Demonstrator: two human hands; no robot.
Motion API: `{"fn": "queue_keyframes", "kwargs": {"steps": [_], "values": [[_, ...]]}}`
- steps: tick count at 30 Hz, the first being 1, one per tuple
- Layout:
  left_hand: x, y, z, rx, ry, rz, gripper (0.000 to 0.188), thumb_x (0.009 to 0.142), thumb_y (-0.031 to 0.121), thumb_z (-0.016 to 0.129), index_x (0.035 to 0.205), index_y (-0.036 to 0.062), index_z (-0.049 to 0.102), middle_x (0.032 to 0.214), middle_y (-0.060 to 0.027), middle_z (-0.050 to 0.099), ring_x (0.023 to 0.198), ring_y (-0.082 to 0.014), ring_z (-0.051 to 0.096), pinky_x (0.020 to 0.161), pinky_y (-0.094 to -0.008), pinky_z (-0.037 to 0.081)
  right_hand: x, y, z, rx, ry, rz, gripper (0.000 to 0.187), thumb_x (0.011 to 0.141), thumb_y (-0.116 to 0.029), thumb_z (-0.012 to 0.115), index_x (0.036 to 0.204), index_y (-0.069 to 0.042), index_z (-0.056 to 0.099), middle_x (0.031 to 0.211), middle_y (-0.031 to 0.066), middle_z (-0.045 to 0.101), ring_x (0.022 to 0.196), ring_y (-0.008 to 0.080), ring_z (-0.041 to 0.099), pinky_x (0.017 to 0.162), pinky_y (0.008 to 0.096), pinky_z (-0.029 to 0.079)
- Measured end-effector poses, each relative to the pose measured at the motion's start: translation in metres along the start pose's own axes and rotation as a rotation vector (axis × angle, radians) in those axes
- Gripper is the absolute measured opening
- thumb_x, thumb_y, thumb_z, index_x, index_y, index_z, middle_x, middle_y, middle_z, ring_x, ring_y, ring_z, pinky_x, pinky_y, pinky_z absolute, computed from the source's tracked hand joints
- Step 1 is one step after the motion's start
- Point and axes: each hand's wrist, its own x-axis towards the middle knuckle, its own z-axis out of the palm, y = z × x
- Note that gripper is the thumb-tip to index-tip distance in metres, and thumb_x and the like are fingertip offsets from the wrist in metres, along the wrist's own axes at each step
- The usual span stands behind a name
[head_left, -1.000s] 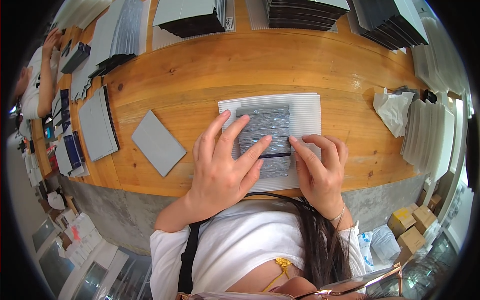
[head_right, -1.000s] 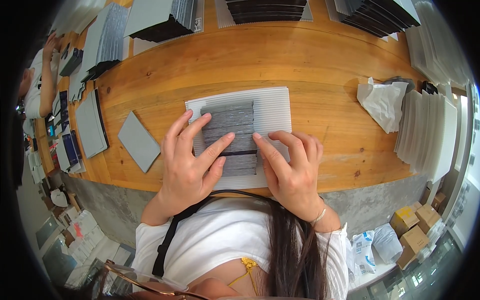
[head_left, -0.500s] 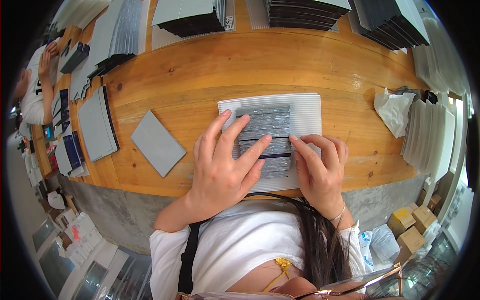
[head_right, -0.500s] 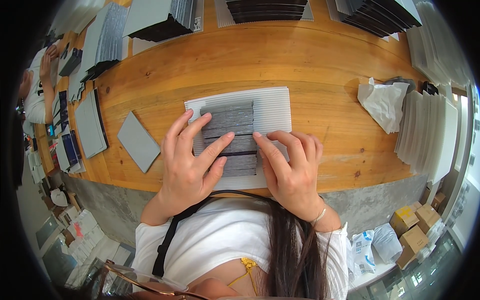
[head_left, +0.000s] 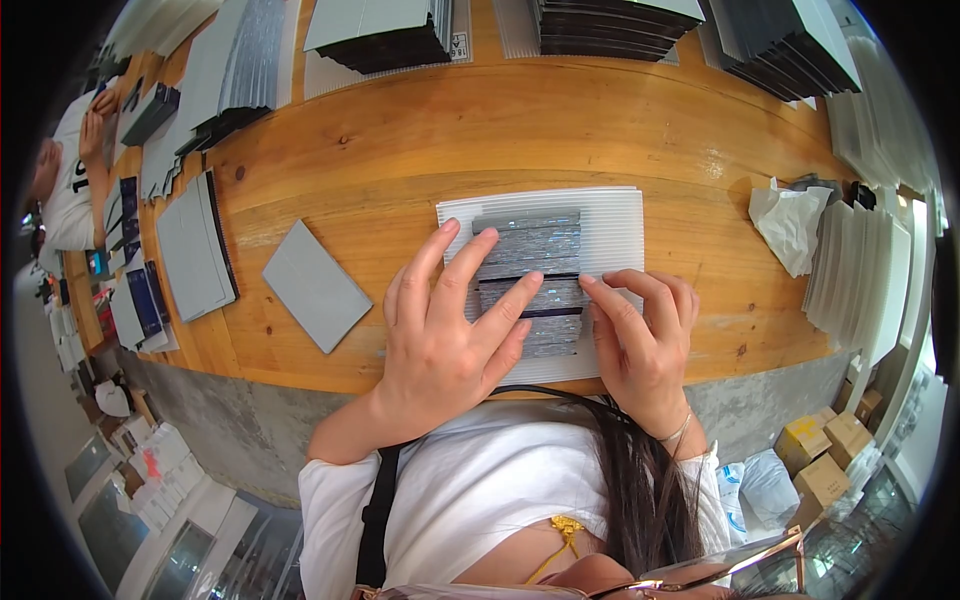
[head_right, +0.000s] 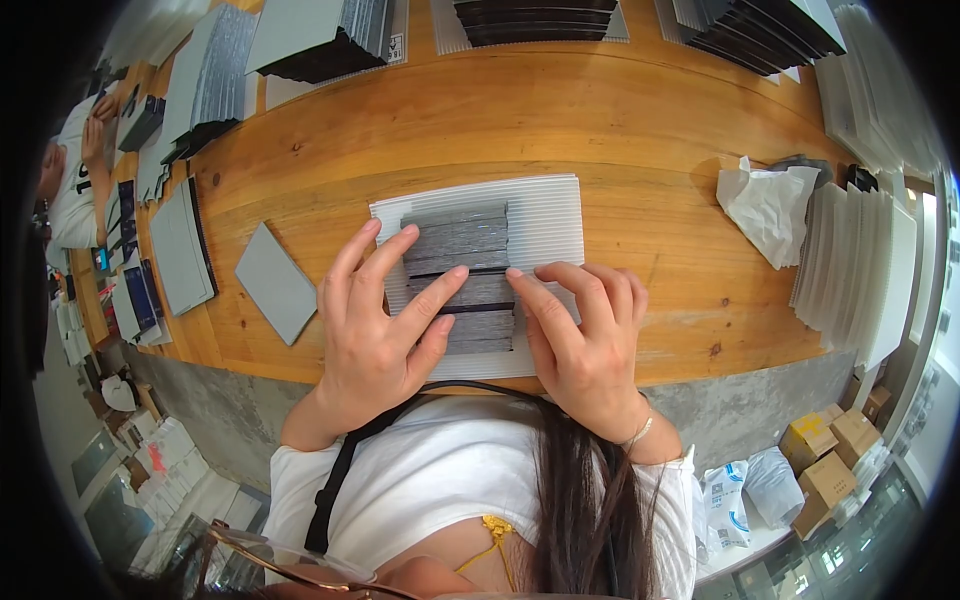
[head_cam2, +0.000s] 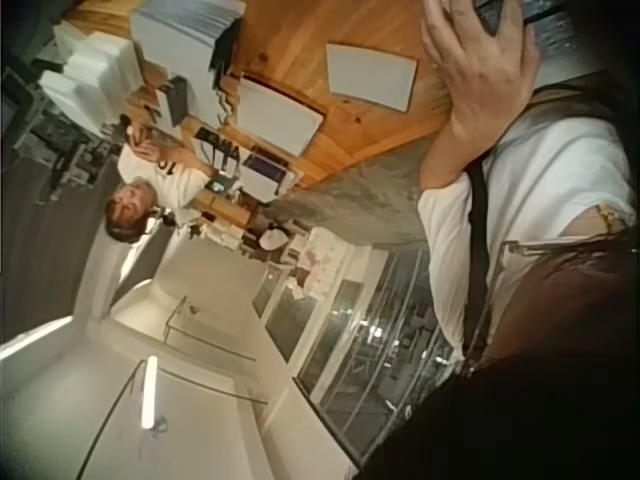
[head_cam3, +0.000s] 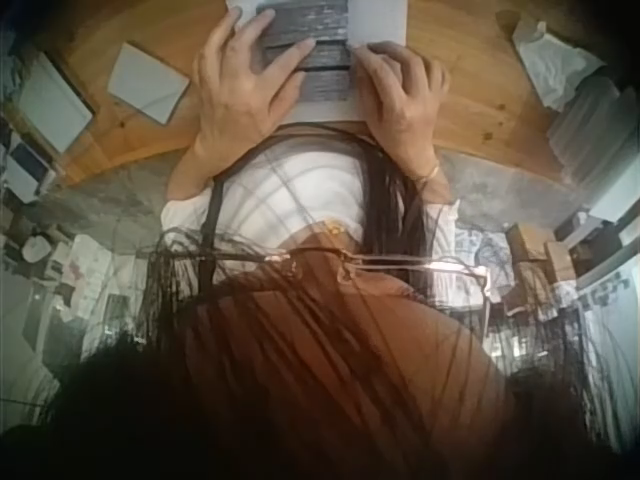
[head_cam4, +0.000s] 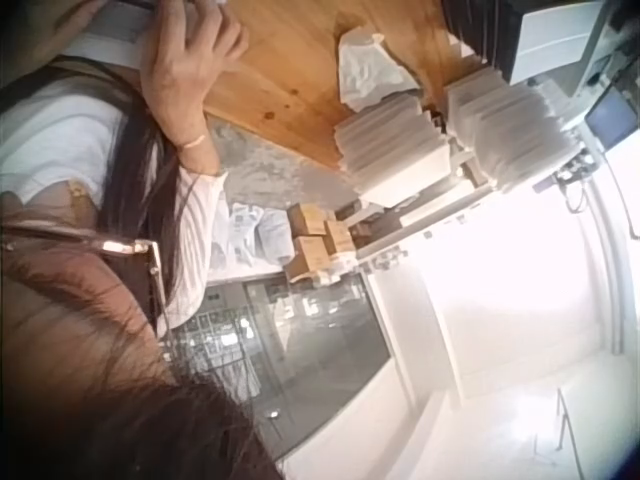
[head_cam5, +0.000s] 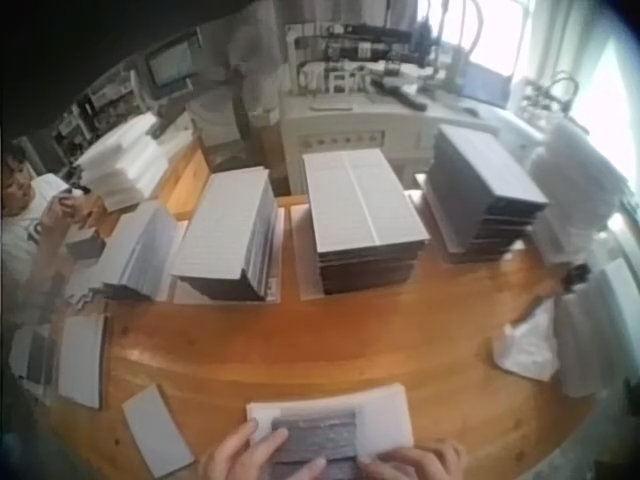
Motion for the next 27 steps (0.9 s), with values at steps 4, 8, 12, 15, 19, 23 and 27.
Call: {"fn": "queue_keyframes", "kwargs": {"steps": [4,8,12,15,19,23,27], "values": [[-0.0009,0.0008,-0.0015,0.029,0.003,-0.006,0.038,0.083,0.026,0.074,0.120,0.0199,0.074,0.140,-0.0146,0.054,0.134,-0.0384,0.044,0.102,-0.0480,0.038,0.0002,0.0006,-0.0004,0.004,-0.009,0.004,0.042,0.078,-0.003,0.072,0.118,-0.015,0.071,0.110,0.0037,0.063,0.100,0.0251,0.057,0.093,0.0432,0.040],[-0.0026,0.0009,-0.0035,0.048,0.012,-0.019,0.037,0.083,0.028,0.074,0.120,0.0198,0.074,0.139,-0.0143,0.054,0.133,-0.0383,0.045,0.102,-0.0475,0.037,0.0001,0.0002,-0.0005,-0.005,-0.006,-0.001,0.042,0.078,-0.003,0.072,0.118,-0.015,0.071,0.111,0.0035,0.063,0.100,0.0251,0.057,0.093,0.0432,0.039],[-0.0029,-0.0005,-0.0025,0.046,0.001,-0.019,0.037,0.084,0.028,0.074,0.120,0.0201,0.074,0.139,-0.0141,0.054,0.133,-0.0381,0.045,0.102,-0.0475,0.037,0.0004,-0.0005,-0.0007,-0.006,-0.006,-0.002,0.041,0.079,-0.003,0.072,0.118,-0.015,0.071,0.110,0.0032,0.063,0.100,0.0249,0.057,0.094,0.0432,0.039],[-0.0034,-0.0007,-0.0019,0.044,0.001,-0.021,0.037,0.084,0.028,0.074,0.120,0.0203,0.074,0.139,-0.0140,0.054,0.133,-0.0379,0.045,0.102,-0.0476,0.037,0.0008,-0.0021,-0.0011,-0.009,-0.009,0.008,0.042,0.080,-0.004,0.073,0.120,-0.016,0.070,0.110,0.0028,0.062,0.099,0.0247,0.056,0.094,0.0434,0.039],[-0.0042,-0.0007,-0.0022,0.044,0.003,-0.023,0.037,0.084,0.028,0.074,0.120,0.0206,0.074,0.140,-0.0137,0.054,0.133,-0.0374,0.045,0.102,-0.0474,0.037,0.0020,-0.0036,-0.0028,-0.021,-0.029,0.004,0.045,0.083,-0.010,0.075,0.126,-0.018,0.069,0.110,0.0028,0.061,0.099,0.0247,0.055,0.095,0.0441,0.039],[-0.0047,-0.0010,-0.0023,0.043,0.005,-0.025,0.037,0.084,0.028,0.074,0.120,0.0214,0.074,0.140,-0.0134,0.054,0.133,-0.0372,0.044,0.102,-0.0470,0.037,0.0023,-0.0050,-0.0061,-0.055,-0.061,-0.013,0.044,0.086,-0.021,0.075,0.129,-0.019,0.069,0.111,0.0035,0.060,0.101,0.0249,0.054,0.096,0.0448,0.038],[-0.0059,-0.0009,-0.0034,0.050,0.001,-0.027,0.038,0.083,0.029,0.074,0.120,0.0224,0.074,0.140,-0.0134,0.054,0.134,-0.0371,0.044,0.102,-0.0470,0.037,0.0020,-0.0059,-0.0074,-0.077,-0.090,-0.017,0.042,0.088,-0.031,0.073,0.128,-0.019,0.069,0.113,0.0043,0.059,0.103,0.0254,0.054,0.097,0.0456,0.038]]}}
